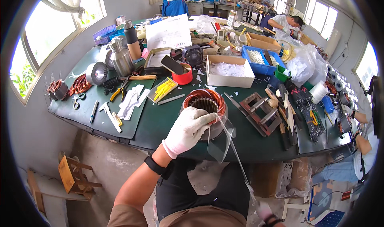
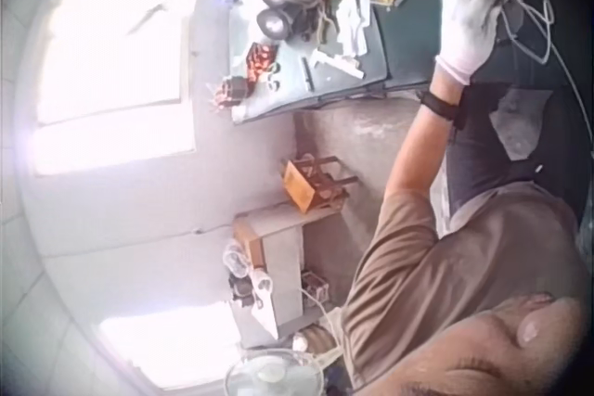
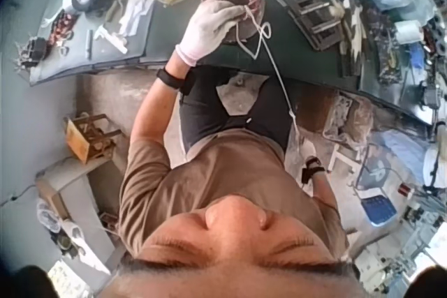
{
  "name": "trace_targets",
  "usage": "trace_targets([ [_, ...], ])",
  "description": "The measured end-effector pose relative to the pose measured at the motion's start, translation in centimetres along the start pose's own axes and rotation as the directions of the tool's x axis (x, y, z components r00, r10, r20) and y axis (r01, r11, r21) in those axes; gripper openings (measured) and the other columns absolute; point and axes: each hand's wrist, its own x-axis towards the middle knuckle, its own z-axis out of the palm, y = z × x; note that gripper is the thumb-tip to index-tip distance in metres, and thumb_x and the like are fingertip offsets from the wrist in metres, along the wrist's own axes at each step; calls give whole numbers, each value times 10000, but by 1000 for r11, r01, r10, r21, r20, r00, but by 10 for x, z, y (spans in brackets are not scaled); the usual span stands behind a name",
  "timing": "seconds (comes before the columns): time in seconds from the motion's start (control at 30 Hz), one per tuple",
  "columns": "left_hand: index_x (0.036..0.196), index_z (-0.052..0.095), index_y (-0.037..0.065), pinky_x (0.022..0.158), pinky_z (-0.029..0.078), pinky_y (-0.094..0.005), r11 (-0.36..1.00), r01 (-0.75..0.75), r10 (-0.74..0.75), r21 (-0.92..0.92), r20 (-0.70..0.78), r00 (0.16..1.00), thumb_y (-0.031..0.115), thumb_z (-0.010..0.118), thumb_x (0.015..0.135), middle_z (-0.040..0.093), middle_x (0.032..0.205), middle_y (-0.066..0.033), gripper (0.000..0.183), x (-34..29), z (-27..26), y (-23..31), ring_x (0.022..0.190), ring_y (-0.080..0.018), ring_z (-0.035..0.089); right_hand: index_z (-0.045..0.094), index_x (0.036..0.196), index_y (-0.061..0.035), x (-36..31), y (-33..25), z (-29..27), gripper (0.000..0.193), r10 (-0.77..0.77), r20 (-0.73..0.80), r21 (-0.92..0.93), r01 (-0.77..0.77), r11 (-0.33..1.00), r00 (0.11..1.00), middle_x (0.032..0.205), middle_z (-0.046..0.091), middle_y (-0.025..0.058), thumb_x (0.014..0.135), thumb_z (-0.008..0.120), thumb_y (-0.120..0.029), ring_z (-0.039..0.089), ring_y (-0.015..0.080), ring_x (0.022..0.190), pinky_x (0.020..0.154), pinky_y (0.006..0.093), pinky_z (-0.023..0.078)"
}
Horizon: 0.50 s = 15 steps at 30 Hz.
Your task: Manually winding and tying copper wire onto an electric motor stator.
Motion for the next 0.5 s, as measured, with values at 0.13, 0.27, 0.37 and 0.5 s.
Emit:
trace_targets([
  [0.13, 1213, 763, 48, 920, 542, -434, 1000, 18, -18, 12, 9, 1000, -29, 810, 829, 724, 1092, -110, 395, 1, -1, 2, 998, -334, 678, 769, 1153, -45, -119, 163, 116, 319, 632, 408, -297, -559, 774, 658, 910, 773, 138, 1081, 579, -291, 752, 306, 845, 725, 428, 586],
  [0.27, 1210, 759, 40, 933, 540, -437, 1000, 23, -23, 10, 16, 1000, -28, 807, 832, 723, 1108, -119, 387, 2, -1, 7, 1020, -337, 672, 773, 1169, -66, -121, 177, 79, 328, 550, 172, -207, -516, 831, 817, 898, 775, 181, 1072, 573, -308, 757, 399, 864, 753, 499, 593],
  [0.37, 1217, 755, 37, 945, 539, -436, 1000, 23, -23, 22, -11, 1000, -27, 804, 835, 726, 1112, -120, 391, 1, -1, 10, 1037, -339, 671, 766, 1196, -60, 9, 59, -4, 288, 285, -335, 92, -270, 958, 898, 994, 795, 191, 1074, 595, -257, 776, 408, 908, 816, 483, 626],
  [0.5, 1225, 753, 37, 943, 541, -432, 999, 17, -17, 32, -19, 1000, -29, 797, 843, 728, 1118, -122, 391, -2, 0, 12, 1028, -339, 675, 757, 1183, -1, 176, -158, -121, 212, -66, -745, 389, 513, 765, 663, 1060, 763, 227, 1053, 605, -70, 752, 427, 973, 847, 419, 600],
])
